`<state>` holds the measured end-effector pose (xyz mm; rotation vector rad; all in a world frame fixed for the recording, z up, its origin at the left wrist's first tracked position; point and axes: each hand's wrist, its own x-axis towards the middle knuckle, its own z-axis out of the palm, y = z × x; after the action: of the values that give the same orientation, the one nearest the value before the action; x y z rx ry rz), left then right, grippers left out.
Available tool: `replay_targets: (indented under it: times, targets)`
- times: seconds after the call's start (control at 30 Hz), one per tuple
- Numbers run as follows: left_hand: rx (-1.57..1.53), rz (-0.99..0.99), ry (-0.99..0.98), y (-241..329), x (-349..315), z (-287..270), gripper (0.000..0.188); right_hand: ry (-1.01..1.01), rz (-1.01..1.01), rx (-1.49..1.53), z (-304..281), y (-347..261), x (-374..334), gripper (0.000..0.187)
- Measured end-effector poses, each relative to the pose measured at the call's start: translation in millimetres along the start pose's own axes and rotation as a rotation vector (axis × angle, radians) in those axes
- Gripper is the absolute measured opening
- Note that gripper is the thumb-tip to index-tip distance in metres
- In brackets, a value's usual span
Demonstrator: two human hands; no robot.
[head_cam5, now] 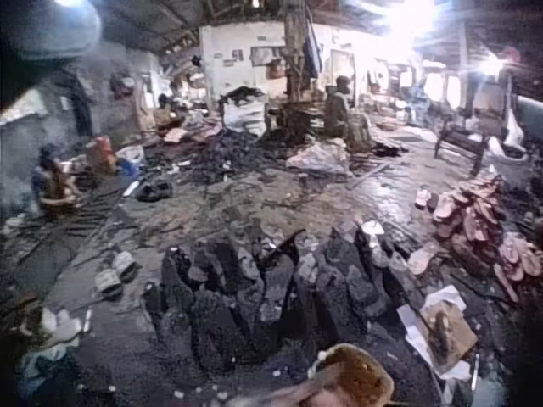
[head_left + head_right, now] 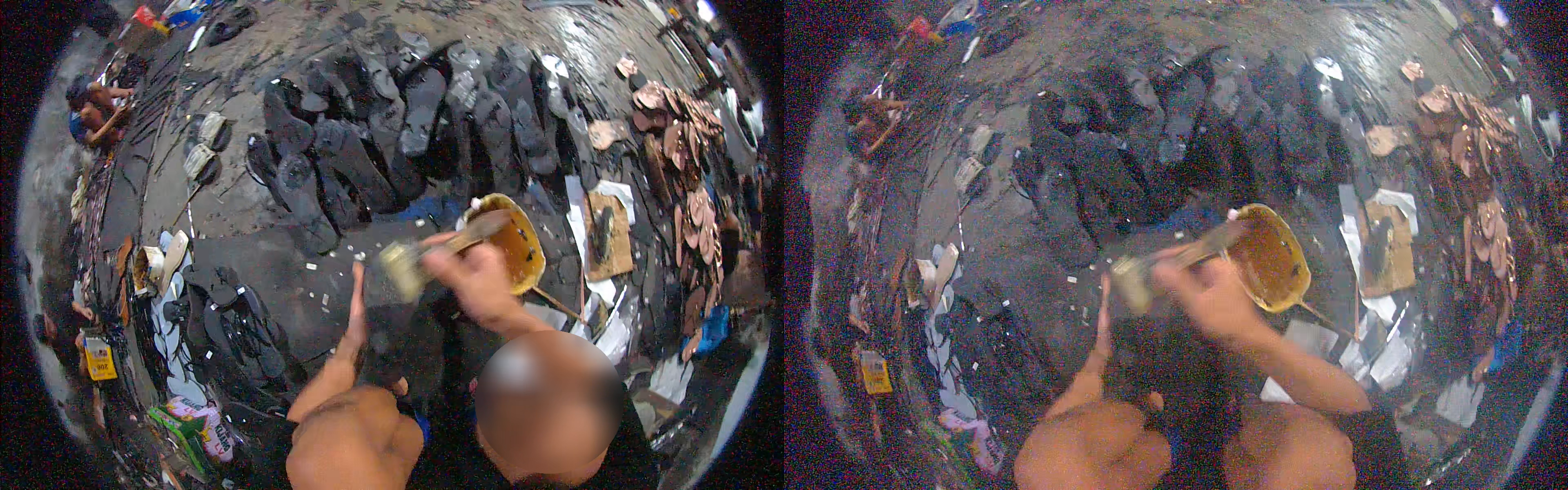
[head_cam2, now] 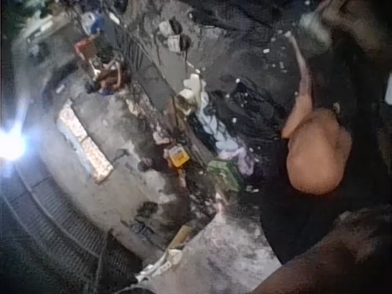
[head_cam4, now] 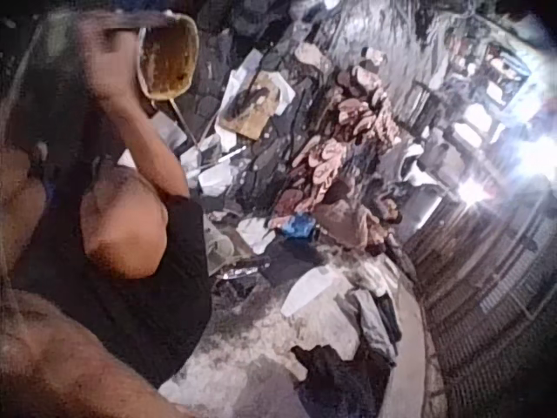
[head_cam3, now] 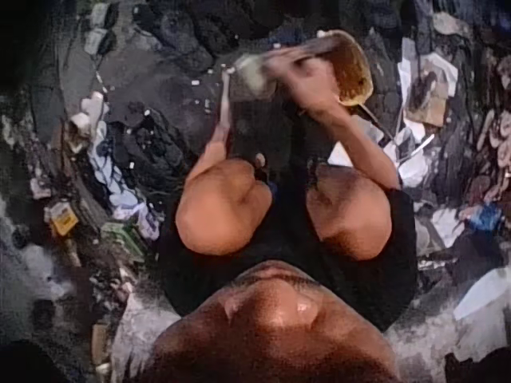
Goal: The person sits on the floor and repeatedly applies a brown liquid from a yellow container to the soles of multiple black sandals using a brush. The person picks up each sandal, coats the sole, and places it back on the floor among many others.
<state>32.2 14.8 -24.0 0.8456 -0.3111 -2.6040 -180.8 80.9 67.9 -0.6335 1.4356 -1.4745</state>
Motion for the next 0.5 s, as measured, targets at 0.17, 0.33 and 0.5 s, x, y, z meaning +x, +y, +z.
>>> replay_targets:
  times: [0.17, 0.33, 0.5]
  targets:
    - [-0.082, -0.026, 0.05, -17.5, -50.4, 13.1, 0.081, 0.153, 0.079, 0.047, -27.3, -3.4, 17.7, 0.026]
    - [0.108, 0.192, 0.119, 25.3, 6.3, 54.0, 0.076, -0.065, -0.297, -0.431, 29.0, 10.6, -3.4, 0.024]
    - [0.003, 0.379, 0.168, 51.4, 32.0, 82.5, 0.063, 0.083, -0.062, -0.478, -13.0, 20.2, 39.1, 0.026]
